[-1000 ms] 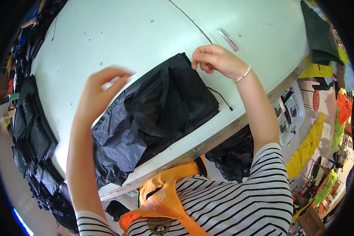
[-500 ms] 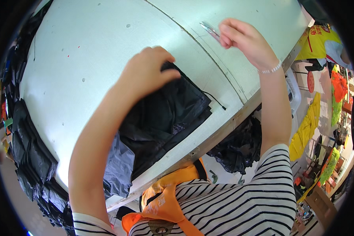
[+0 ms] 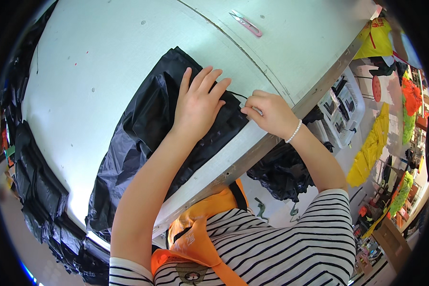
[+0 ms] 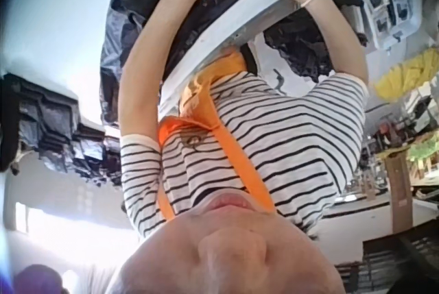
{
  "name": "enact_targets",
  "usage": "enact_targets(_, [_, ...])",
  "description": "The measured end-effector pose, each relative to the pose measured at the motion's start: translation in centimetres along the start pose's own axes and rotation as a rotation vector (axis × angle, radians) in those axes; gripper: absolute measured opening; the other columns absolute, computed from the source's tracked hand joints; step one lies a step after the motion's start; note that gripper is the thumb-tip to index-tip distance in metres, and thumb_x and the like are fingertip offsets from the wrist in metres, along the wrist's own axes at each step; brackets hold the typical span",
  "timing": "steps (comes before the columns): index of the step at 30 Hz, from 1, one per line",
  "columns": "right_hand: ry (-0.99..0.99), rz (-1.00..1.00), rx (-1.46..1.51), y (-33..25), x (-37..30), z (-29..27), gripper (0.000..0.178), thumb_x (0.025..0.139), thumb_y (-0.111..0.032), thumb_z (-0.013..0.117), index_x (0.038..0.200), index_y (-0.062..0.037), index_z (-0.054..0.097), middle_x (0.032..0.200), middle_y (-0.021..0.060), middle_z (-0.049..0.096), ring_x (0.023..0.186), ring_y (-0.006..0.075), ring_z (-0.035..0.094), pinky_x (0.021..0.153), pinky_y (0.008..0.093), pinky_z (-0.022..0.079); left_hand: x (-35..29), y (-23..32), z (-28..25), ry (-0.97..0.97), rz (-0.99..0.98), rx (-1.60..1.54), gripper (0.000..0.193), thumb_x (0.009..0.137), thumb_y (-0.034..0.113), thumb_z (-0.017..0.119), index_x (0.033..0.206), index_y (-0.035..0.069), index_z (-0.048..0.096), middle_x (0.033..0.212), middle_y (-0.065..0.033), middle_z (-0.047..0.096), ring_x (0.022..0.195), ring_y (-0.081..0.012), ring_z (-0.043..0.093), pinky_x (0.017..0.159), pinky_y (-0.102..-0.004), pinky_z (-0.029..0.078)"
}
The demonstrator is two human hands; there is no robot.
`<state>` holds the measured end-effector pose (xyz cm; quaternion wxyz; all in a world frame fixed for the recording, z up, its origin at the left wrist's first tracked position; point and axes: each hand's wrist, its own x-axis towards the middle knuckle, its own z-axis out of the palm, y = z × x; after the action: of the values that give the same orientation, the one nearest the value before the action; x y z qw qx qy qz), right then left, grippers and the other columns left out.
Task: The person folds a black jacket on a white table. They smooth the fabric, fold the sleeves inward, fold the jacket in half, and then fold it again into a compact rectangle. The folded jacket is placed on a stack of similar items.
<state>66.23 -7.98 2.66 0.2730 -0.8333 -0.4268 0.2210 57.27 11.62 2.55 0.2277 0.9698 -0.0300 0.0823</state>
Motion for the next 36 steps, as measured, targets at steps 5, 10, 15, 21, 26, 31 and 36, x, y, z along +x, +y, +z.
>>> enact_targets(5, [0.22,0.048,0.78,-0.2,0.7,1.9,0.017,0.091,-0.014,0.058,0.082,-0.0001,0.059,0.074,0.0036,0.058,0.07,0.0113,0.057,0.066,0.0252,0.047,-1.6,-0.7,2.8,-0.143,0.029,0.214,0.054,0.086,0.04,0.058,0.131,0.01,0.05,0.144,-0.0048,0.04,0.137,-0.0228,0.029,0.111,-0.0512,0.018])
enact_targets(10, [0.284,0.18,1.135,0.9,2.6,5.3,0.022,0.095,-0.018,0.053,0.083,-0.0002,0.055,0.068,0.0012,0.053,0.064,0.0092,0.054,0.063,0.0248,0.048,-1.9,-1.7,4.5,-0.244,0.016,0.22,0.072,0.088,0.055,0.048,0.142,0.009,0.036,0.151,-0.0039,0.028,0.141,-0.023,0.019,0.113,-0.0518,0.011])
enact_targets(15, [0.296,0.429,1.266,1.5,4.0,5.4,0.025,0.097,-0.024,0.052,0.08,-0.0057,0.051,0.058,-0.0033,0.039,0.052,0.0073,0.043,0.055,0.0266,0.045,-2.2,-2.0,5.5,-0.258,-0.014,0.195,0.076,0.088,0.054,0.048,0.146,0.01,0.027,0.154,-0.0037,0.021,0.143,-0.0237,0.015,0.113,-0.0527,0.011])
enact_targets(21, [0.159,0.597,1.306,1.6,4.3,4.9,0.027,0.093,-0.024,0.057,0.075,-0.005,0.051,0.053,-0.0029,0.038,0.045,0.0071,0.036,0.044,0.0245,0.031,-2.4,-2.2,6.0,-0.245,-0.012,0.203,0.076,0.087,0.055,0.048,0.146,0.013,0.026,0.154,-0.0017,0.02,0.143,-0.0228,0.014,0.113,-0.0523,0.011])
enact_targets(26, [0.077,0.654,1.23,1.0,3.7,4.0,0.028,0.093,-0.024,0.057,0.073,-0.0042,0.052,0.052,-0.0023,0.04,0.042,0.0067,0.036,0.04,0.0236,0.028,-2.5,-2.4,6.4,-0.22,-0.02,0.197,0.077,0.087,0.055,0.049,0.147,0.014,0.026,0.155,-0.0007,0.019,0.143,-0.0222,0.014,0.113,-0.0518,0.01])
enact_targets(31, [0.032,0.672,1.003,-0.5,-3.6,2.1,0.027,0.094,-0.024,0.054,0.076,-0.0044,0.055,0.051,-0.0044,0.041,0.042,0.0041,0.035,0.039,0.0225,0.025,-2.4,-2.7,6.4,-0.227,-0.037,0.203,0.077,0.087,0.057,0.049,0.147,0.016,0.025,0.155,-0.0001,0.017,0.143,-0.0212,0.012,0.114,-0.0515,0.009])
enact_targets(36, [-0.016,0.914,1.34,0.7,-20.5,9.6,0.017,0.087,-0.021,0.063,0.08,-0.0051,0.062,0.056,-0.0018,0.051,0.047,0.0056,0.046,0.045,0.0204,0.037,-2.5,-2.6,6.2,-0.245,-0.049,0.205,0.077,0.088,0.057,0.047,0.148,0.015,0.023,0.155,-0.0008,0.017,0.143,-0.0208,0.011,0.114,-0.051,0.008])
